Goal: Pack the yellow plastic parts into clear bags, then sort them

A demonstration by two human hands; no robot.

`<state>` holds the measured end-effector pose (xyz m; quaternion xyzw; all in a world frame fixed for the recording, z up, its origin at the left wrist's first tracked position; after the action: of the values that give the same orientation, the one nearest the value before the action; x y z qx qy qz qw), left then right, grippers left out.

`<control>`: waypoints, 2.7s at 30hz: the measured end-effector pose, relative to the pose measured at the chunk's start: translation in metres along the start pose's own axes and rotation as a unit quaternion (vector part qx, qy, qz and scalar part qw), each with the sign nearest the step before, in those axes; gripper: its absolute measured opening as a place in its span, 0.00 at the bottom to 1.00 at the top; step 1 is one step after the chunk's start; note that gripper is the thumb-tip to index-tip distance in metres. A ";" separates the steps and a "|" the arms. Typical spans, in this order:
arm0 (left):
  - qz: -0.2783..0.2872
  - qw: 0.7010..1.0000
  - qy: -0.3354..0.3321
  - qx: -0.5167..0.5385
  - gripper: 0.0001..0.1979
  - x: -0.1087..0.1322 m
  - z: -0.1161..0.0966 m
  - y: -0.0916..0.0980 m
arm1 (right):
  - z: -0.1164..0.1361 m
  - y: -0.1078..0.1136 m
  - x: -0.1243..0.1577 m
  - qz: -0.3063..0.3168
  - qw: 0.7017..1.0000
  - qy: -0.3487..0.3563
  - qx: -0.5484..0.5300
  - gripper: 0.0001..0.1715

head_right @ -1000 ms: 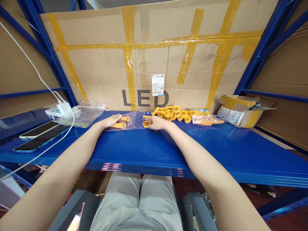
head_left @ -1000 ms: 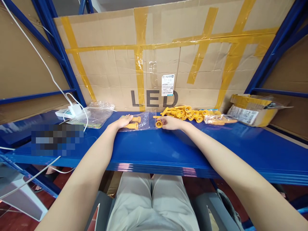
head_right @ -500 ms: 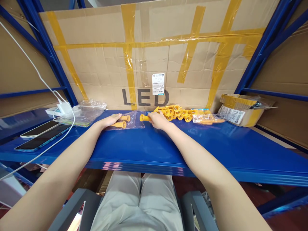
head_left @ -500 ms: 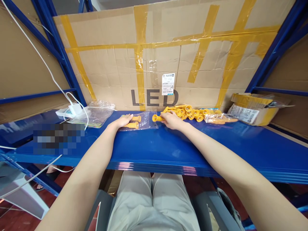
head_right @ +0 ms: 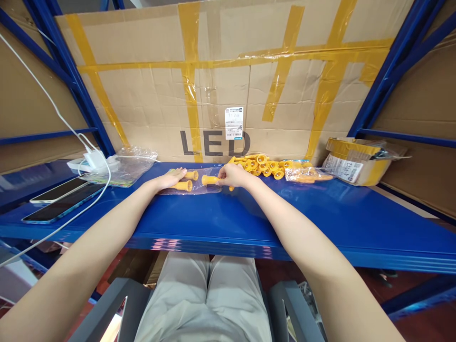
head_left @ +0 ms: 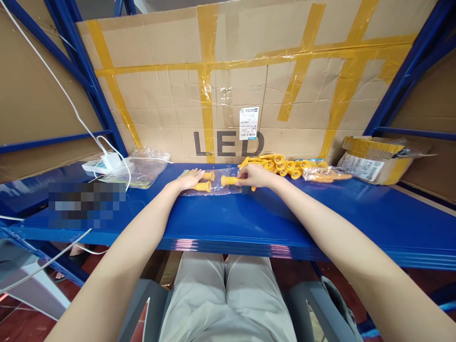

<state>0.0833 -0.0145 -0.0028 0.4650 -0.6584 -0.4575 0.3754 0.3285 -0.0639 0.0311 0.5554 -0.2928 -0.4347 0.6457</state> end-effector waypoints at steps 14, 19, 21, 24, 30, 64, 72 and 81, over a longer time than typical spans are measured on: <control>-0.003 0.999 -0.041 0.026 0.38 -0.007 -0.017 -0.009 | 0.006 -0.012 -0.003 -0.059 0.992 -0.104 0.050 0.13; -0.012 0.998 -0.045 0.051 0.37 -0.007 -0.016 -0.009 | 0.008 -0.016 -0.004 -0.064 0.990 -0.117 0.035 0.12; -0.015 0.997 -0.043 0.065 0.37 -0.007 -0.015 -0.008 | 0.009 -0.017 -0.004 -0.065 0.989 -0.125 0.038 0.13; -0.028 0.994 -0.049 0.089 0.36 -0.007 -0.015 -0.007 | 0.009 -0.018 -0.005 -0.066 0.987 -0.138 0.052 0.14; -0.050 0.991 -0.046 0.115 0.33 -0.015 -0.012 -0.010 | 0.010 -0.020 -0.005 -0.062 0.986 -0.141 0.061 0.15; -0.142 0.949 -0.014 0.283 0.28 -0.007 -0.007 -0.006 | 0.002 -0.041 -0.022 -0.020 0.994 -0.022 -0.102 0.15; -0.114 0.958 -0.007 0.262 0.23 -0.015 -0.004 -0.009 | 0.003 -0.040 -0.020 -0.081 0.990 -0.034 -0.108 0.12; -0.098 0.943 -0.051 0.313 0.24 -0.011 -0.012 -0.011 | 0.018 -0.040 -0.015 0.004 0.944 0.093 -0.318 0.19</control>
<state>0.1007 -0.0084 -0.0104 0.5974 -0.7377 -0.2862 0.1305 0.2971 -0.0595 -0.0019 0.3583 -0.0800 -0.4486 0.8148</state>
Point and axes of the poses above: each hand's wrist, its own x-axis away from the middle knuckle, its own y-axis out of the back of the hand, z = x × y, the point moved 3 cm from there along -x, towards the middle knuckle, and after that the axes turned 6 degrees about z, right-handed, at the moved point
